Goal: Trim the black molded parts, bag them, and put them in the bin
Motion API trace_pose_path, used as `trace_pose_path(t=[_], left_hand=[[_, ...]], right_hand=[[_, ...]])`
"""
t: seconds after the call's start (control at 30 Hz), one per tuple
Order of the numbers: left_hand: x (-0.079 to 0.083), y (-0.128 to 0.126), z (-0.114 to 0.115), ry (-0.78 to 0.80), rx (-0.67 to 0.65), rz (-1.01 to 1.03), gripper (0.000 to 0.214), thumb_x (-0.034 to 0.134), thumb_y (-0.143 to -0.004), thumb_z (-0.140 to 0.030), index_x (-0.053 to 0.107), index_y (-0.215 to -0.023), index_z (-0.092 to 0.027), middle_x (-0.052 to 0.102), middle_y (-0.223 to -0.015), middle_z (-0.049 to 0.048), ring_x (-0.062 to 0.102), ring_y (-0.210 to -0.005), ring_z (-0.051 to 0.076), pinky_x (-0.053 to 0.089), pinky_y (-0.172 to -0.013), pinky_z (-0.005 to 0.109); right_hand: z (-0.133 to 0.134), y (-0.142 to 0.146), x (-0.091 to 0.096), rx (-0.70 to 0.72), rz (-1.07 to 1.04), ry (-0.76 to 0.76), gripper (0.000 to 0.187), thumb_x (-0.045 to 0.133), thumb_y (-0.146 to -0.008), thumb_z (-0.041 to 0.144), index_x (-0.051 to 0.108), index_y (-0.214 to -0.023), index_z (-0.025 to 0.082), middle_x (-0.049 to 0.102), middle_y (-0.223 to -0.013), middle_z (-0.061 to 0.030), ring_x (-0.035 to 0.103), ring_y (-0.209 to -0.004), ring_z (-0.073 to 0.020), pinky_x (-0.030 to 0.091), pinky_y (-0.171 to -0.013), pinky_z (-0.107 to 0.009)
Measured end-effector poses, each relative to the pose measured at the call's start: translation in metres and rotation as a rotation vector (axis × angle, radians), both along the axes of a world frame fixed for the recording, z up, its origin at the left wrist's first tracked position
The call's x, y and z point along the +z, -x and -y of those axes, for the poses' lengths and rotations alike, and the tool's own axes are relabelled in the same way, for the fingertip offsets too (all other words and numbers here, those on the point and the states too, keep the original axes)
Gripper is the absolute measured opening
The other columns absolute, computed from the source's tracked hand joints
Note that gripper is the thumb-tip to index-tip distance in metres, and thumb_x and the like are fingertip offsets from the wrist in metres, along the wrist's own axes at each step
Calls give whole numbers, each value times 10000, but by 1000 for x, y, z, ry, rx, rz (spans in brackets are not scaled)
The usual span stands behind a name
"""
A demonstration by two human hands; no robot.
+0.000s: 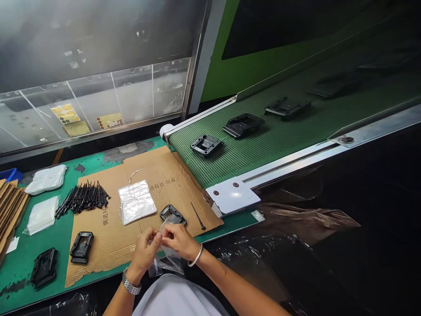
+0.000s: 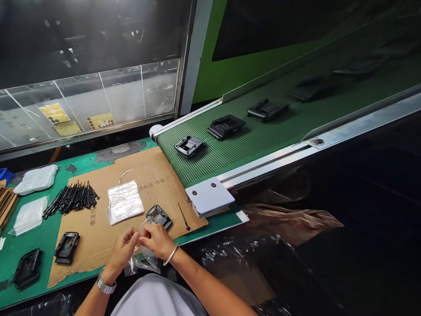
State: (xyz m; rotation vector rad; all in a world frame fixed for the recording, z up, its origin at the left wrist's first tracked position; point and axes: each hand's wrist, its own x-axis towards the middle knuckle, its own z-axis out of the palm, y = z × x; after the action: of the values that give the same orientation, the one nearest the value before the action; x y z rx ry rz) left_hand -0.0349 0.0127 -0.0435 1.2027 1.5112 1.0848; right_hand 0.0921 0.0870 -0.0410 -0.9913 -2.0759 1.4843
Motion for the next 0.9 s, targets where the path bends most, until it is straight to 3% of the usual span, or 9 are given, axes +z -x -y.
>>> trace_pose_path(t=[0.1, 0.17, 0.23, 0.33, 0.47, 0.6, 0.7, 0.77, 0.9], left_hand=[[-7, -7, -2, 105, 135, 418, 307, 573, -707, -436, 500, -619, -151, 508, -576, -19, 419, -525, 78, 328, -500, 197], [-12, -5, -2, 141, 279, 564, 349, 620, -643, -474, 469, -624, -160, 453, -527, -50, 353, -454, 52, 289, -448, 183], [-17, -2, -1, 153, 403, 595, 411, 626, -590, -534, 432, -623, -173, 388, -492, -79, 272, -401, 35, 239, -404, 177], [-26, -3, 1, 148, 469, 538, 428, 650, -555, -522, 390, -619, -187, 368, -509, -86, 288, -415, 40, 253, -413, 177], [-43, -8, 0, 129, 588, 379, 423, 671, -549, -453, 333, -530, -198, 308, -478, -93, 311, -435, 59, 280, -438, 193], [-55, -3, 4, 89, 705, 148, 277, 630, -599, -419, 501, -694, -193, 505, -609, -24, 454, -538, 132, 348, -507, 250], [-60, 4, 10, -36, 531, -265, 262, 551, -676, -301, 578, -920, -209, 618, -894, 69, 550, -752, 198, 391, -644, 298], [-62, 9, 12, -22, 377, -527, 272, 435, -747, -249, 609, -952, -206, 654, -869, 96, 579, -737, 207, 390, -648, 302], [-57, 24, 8, 237, 426, -787, 364, 338, -796, -210, 613, -1032, -181, 679, -694, 103, 567, -559, 197, 340, -537, 281]], right_hand=[[5, -1, -2, 59, 1, 10, 240, 628, -612, 215, 427, -496, 156, 359, -460, 75, 298, -463, -56, 195, -453, -197], [2, -4, -10, -12, -64, 132, 299, 658, -577, 268, 396, -479, 163, 337, -447, 80, 287, -456, -54, 196, -441, -189], [-5, -4, -23, -177, -134, 254, 338, 628, -583, 334, 343, -483, 181, 322, -444, 82, 297, -437, -55, 223, -423, -179], [-15, 2, -40, -377, -168, 308, 290, 469, -674, 414, 291, -569, 210, 344, -479, 78, 335, -406, -67, 274, -397, -176], [-15, 16, -50, -426, -144, 234, 183, 306, -761, 370, 351, -684, 210, 353, -502, 76, 332, -394, -77, 278, -397, -179], [3, 28, -49, -286, -85, 69, 123, 479, -703, 300, 476, -658, 186, 352, -444, 76, 334, -420, -82, 248, -440, -192], [11, 32, -47, -81, -33, -74, 71, 578, -640, 228, 538, -605, 180, 445, -483, 52, 406, -476, -90, 282, -493, -200], [7, 31, -47, 1, 10, -150, 42, 586, -645, 214, 564, -623, 186, 500, -541, 38, 457, -525, -104, 320, -535, -206], [-19, 15, -57, -110, 120, -222, 128, 542, -703, 219, 579, -822, 190, 570, -785, -34, 521, -770, -177, 381, -710, -268]])
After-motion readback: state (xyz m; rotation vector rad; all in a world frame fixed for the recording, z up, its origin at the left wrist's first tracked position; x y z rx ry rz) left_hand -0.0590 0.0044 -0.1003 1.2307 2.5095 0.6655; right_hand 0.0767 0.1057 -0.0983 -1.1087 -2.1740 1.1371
